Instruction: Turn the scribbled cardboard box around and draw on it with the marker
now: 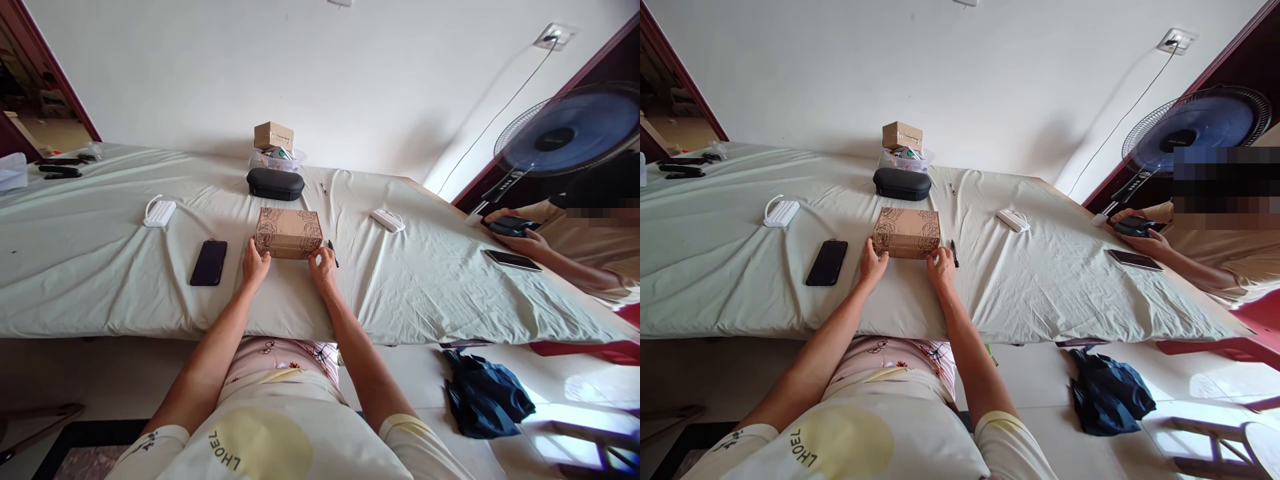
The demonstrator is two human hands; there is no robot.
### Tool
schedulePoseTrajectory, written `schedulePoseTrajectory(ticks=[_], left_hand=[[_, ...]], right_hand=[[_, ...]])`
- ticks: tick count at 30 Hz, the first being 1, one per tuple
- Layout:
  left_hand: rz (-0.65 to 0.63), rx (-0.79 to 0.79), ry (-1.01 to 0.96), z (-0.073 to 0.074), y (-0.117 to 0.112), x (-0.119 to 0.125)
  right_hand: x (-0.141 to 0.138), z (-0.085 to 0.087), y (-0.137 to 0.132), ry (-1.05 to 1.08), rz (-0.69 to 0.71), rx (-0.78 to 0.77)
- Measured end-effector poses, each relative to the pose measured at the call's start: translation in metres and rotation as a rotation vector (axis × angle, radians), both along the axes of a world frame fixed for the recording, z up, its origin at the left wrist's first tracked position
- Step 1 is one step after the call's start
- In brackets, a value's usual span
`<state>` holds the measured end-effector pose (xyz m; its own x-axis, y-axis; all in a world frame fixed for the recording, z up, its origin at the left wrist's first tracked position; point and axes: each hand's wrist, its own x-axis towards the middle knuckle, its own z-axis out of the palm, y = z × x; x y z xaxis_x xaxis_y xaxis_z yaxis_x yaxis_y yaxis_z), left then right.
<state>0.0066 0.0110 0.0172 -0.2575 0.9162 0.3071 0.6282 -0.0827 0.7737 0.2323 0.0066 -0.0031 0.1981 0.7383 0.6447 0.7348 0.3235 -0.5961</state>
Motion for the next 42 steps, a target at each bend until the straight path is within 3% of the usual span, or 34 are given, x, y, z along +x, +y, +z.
schedulePoseTrajectory(ticks=[3,6,10,13,17,27,36,39,42], left_hand=[[0.006,0.128,0.089,0.004,-0.007,0.001],[-0.053,0.233,0.306,0.011,-0.015,0.006],[-0.234,0.268,0.493,0.013,-0.019,0.018],[-0.281,0.242,0.514,0.011,-0.017,0.022],[-0.284,0.257,0.524,0.010,-0.015,0.020],[-0.306,0.282,0.503,0.013,-0.015,0.017],[-0.231,0.270,0.469,0.010,-0.017,0.013],[-0.207,0.302,0.434,0.002,-0.014,0.011],[-0.261,0.402,0.391,-0.008,-0.008,0.012]], right_hand=[[-0.004,0.010,-0.007,-0.048,-0.098,0.117],[-0.016,0.021,-0.017,-0.209,-0.113,0.136],[-0.043,0.030,-0.026,-0.471,0.084,0.064],[-0.059,0.032,-0.026,-0.555,0.182,-0.015],[-0.059,0.032,-0.024,-0.554,0.177,-0.055],[-0.014,0.026,-0.013,-0.277,-0.029,0.047],[-0.019,0.029,-0.022,-0.228,0.158,0.225],[-0.030,0.031,-0.031,-0.297,0.290,0.261],[-0.042,0.029,-0.035,-0.368,0.445,0.291]])
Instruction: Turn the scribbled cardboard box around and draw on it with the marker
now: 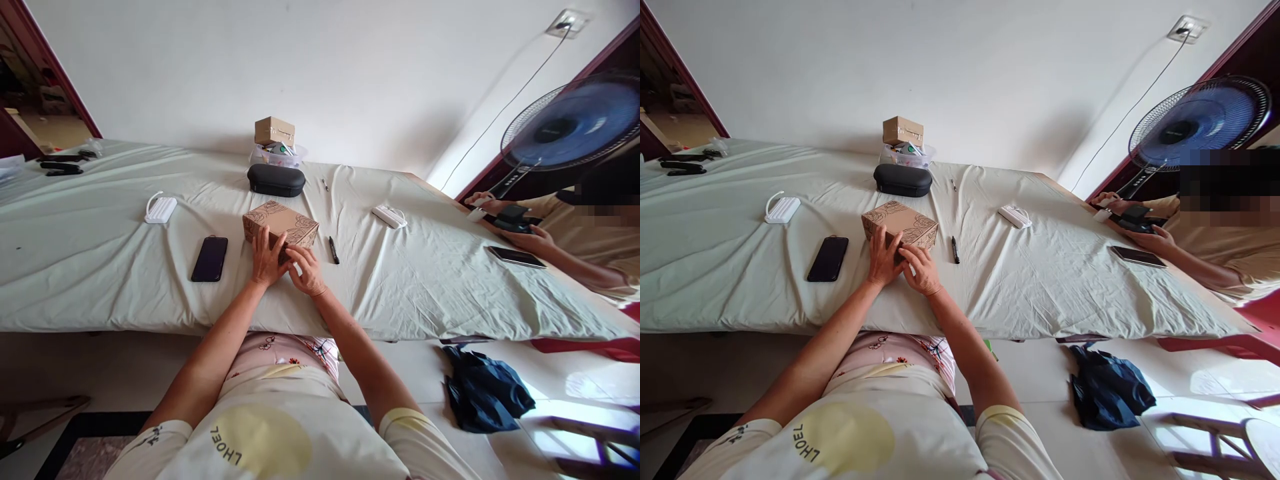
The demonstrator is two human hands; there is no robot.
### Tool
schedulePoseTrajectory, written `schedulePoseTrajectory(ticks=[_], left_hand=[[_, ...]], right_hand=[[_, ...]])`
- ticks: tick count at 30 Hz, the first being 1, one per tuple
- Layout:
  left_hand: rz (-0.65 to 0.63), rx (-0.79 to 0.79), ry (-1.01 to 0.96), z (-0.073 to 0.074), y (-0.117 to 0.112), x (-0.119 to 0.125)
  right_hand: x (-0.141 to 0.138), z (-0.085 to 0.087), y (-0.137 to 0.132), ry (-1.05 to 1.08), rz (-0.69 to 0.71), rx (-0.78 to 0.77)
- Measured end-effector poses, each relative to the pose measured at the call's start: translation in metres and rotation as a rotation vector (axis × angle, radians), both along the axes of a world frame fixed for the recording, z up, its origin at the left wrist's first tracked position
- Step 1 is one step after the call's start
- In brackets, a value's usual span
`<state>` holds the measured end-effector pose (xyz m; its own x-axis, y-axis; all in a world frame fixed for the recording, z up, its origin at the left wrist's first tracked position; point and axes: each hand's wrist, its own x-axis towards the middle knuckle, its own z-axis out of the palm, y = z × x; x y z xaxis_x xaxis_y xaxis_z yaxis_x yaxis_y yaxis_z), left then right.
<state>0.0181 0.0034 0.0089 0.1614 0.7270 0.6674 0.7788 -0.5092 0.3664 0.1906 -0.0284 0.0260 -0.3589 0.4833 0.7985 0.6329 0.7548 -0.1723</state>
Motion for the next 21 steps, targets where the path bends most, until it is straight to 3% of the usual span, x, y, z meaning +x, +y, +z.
schedulePoseTrajectory(ticks=[3,7,21], left_hand=[[-0.091,0.075,-0.041,-0.009,0.006,0.000],[-0.150,0.126,-0.082,-0.013,0.008,-0.001],[-0.220,-0.010,-0.283,-0.011,0.010,-0.001]], right_hand=[[-0.006,-0.003,-0.001,-0.034,0.055,0.020],[-0.004,-0.003,0.000,-0.034,0.027,0.046],[0.026,0.000,0.013,0.037,-0.340,-0.091]])
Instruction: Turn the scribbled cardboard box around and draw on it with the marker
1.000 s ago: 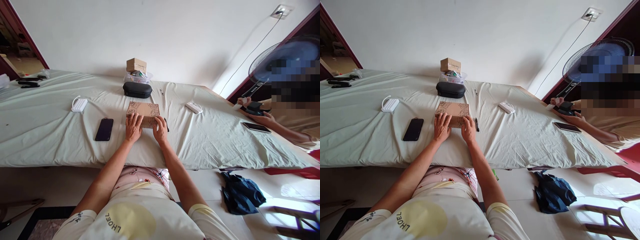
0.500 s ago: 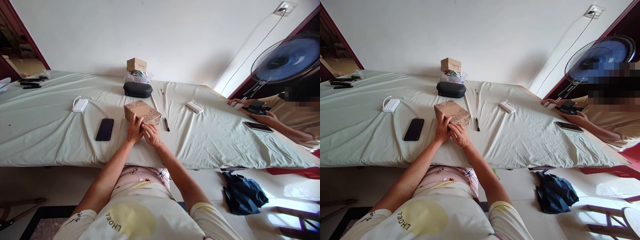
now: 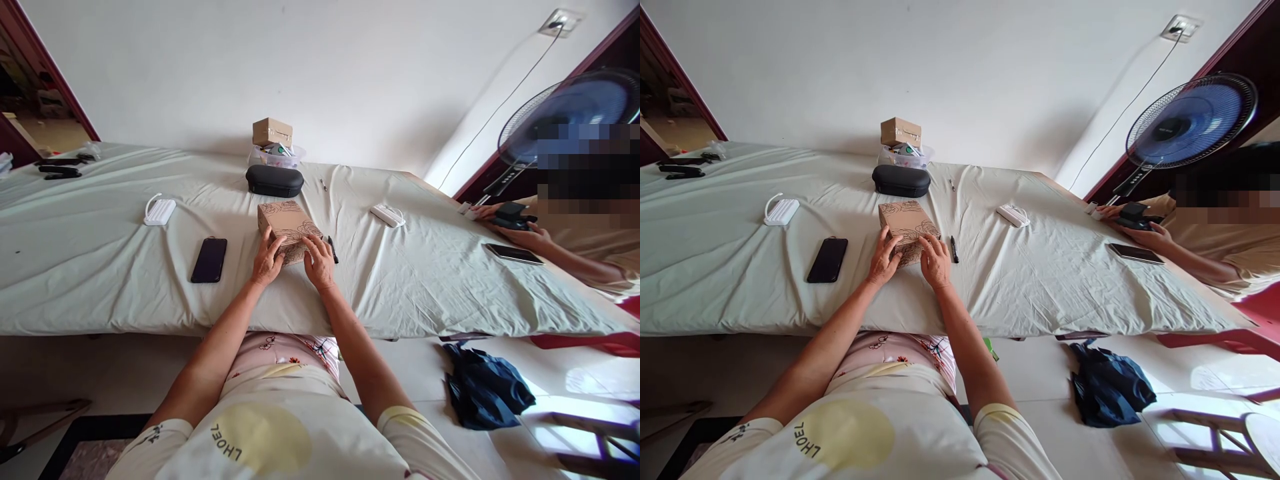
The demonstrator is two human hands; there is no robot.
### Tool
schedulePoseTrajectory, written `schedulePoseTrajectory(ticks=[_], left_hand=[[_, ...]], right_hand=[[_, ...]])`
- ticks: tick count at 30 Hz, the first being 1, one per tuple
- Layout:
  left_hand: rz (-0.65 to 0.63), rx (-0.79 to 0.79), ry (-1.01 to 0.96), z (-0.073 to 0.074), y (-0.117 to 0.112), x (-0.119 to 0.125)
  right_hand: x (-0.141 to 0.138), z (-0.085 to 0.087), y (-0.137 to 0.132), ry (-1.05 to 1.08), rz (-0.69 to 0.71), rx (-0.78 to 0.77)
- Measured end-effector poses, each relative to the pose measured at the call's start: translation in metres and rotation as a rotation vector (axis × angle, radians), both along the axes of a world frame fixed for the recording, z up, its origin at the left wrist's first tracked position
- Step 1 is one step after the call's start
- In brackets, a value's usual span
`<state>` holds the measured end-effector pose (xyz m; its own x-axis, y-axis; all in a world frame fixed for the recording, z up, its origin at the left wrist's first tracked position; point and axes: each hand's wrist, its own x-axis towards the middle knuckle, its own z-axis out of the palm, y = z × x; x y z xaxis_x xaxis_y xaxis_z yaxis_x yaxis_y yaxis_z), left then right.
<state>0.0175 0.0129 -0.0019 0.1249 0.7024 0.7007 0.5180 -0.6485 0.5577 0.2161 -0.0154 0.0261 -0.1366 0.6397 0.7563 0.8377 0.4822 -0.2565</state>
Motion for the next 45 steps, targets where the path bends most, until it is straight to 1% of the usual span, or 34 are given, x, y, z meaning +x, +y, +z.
schedulePoseTrajectory(ticks=[6,11,19,22,26,29,32,35,40,43,45], left_hand=[[-0.013,-0.046,-0.040,0.000,0.002,-0.003],[-0.034,-0.053,-0.086,-0.001,0.007,-0.007],[-0.006,-0.068,-0.169,-0.009,0.015,-0.011],[-0.006,-0.050,-0.178,-0.009,0.016,-0.011],[0.038,-0.046,-0.156,-0.008,0.015,-0.011],[0.090,-0.115,-0.150,-0.008,0.016,-0.013],[0.146,-0.250,-0.159,-0.008,0.019,-0.016],[0.191,-0.314,-0.099,-0.011,0.020,-0.018],[0.268,-0.269,0.022,-0.014,0.016,-0.014],[0.327,-0.273,0.127,-0.010,0.009,-0.011],[0.354,-0.291,0.198,-0.005,0.004,-0.008]], right_hand=[[0.007,-0.008,0.007,0.064,-0.091,0.018],[0.009,-0.014,0.011,0.111,-0.099,0.009],[0.012,-0.020,0.014,0.202,0.033,-0.093],[0.010,-0.021,0.013,0.222,0.052,-0.140],[0.006,-0.021,0.011,0.257,0.051,-0.198],[0.005,-0.023,0.011,0.270,0.051,-0.256],[0.007,-0.028,0.015,0.284,0.009,-0.333],[0.010,-0.034,0.021,0.244,-0.041,-0.419],[0.010,-0.039,0.025,0.226,-0.030,-0.446],[0.008,-0.038,0.023,0.237,-0.025,-0.450],[0.005,-0.038,0.021,0.224,-0.048,-0.437]])
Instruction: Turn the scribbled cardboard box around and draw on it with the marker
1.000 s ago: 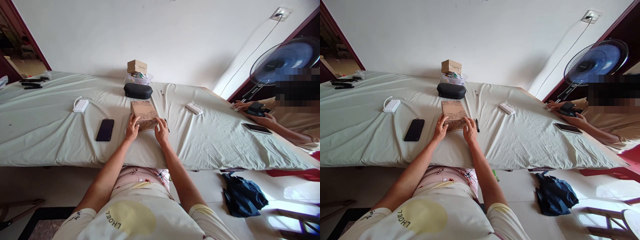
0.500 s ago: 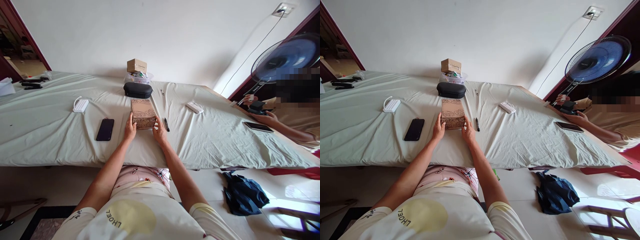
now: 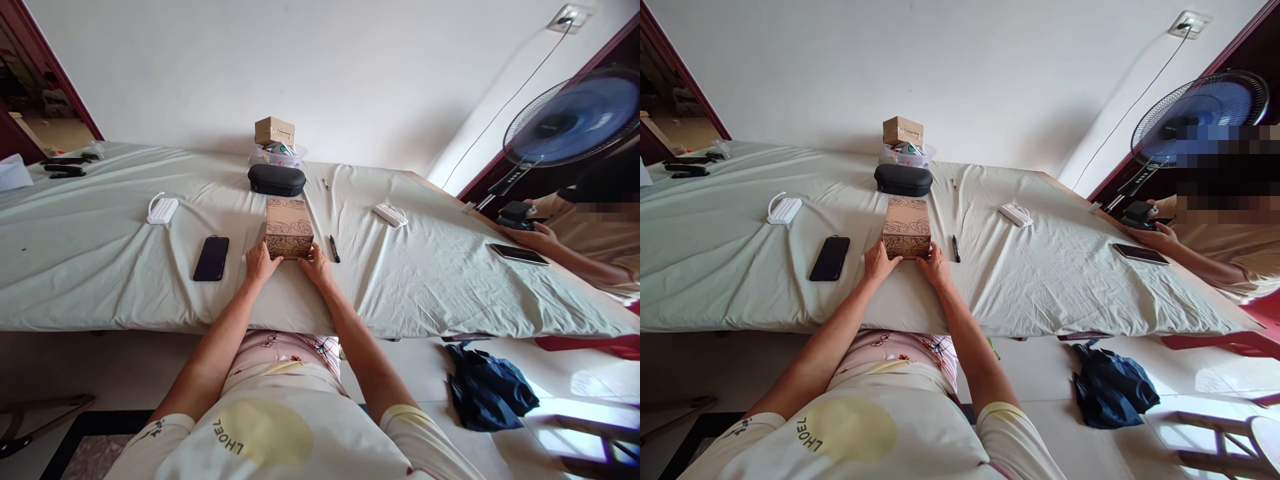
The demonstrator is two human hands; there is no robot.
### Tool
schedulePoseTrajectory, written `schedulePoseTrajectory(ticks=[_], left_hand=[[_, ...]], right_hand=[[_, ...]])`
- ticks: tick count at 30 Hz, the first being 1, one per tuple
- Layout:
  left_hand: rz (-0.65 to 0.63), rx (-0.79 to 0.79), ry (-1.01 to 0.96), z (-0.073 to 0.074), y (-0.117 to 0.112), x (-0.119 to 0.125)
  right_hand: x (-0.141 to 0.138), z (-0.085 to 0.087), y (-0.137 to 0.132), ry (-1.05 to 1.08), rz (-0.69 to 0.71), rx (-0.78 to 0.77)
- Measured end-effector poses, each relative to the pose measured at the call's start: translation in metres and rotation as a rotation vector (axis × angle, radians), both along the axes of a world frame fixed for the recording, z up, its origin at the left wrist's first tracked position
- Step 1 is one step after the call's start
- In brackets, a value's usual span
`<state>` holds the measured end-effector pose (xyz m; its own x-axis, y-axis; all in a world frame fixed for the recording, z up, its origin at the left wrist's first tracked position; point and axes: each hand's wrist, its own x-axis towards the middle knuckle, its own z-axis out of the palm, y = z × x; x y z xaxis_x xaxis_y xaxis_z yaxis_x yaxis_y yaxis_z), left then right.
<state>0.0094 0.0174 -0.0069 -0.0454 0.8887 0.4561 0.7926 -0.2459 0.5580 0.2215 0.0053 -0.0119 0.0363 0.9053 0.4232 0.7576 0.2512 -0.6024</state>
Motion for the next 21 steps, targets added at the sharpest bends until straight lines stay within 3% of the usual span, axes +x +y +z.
schedulePoseTrajectory(ticks=[4,10,21], left_hand=[[0.002,0.000,0.034,0.005,-0.006,0.006],[-0.067,0.073,-0.102,-0.001,-0.004,0.010],[-0.047,0.042,-0.115,-0.009,0.008,-0.001]], right_hand=[[-0.004,-0.004,-0.002,-0.051,-0.069,0.044],[-0.004,-0.007,0.000,-0.027,-0.091,0.106],[0.001,-0.006,0.002,0.051,0.003,0.029]])
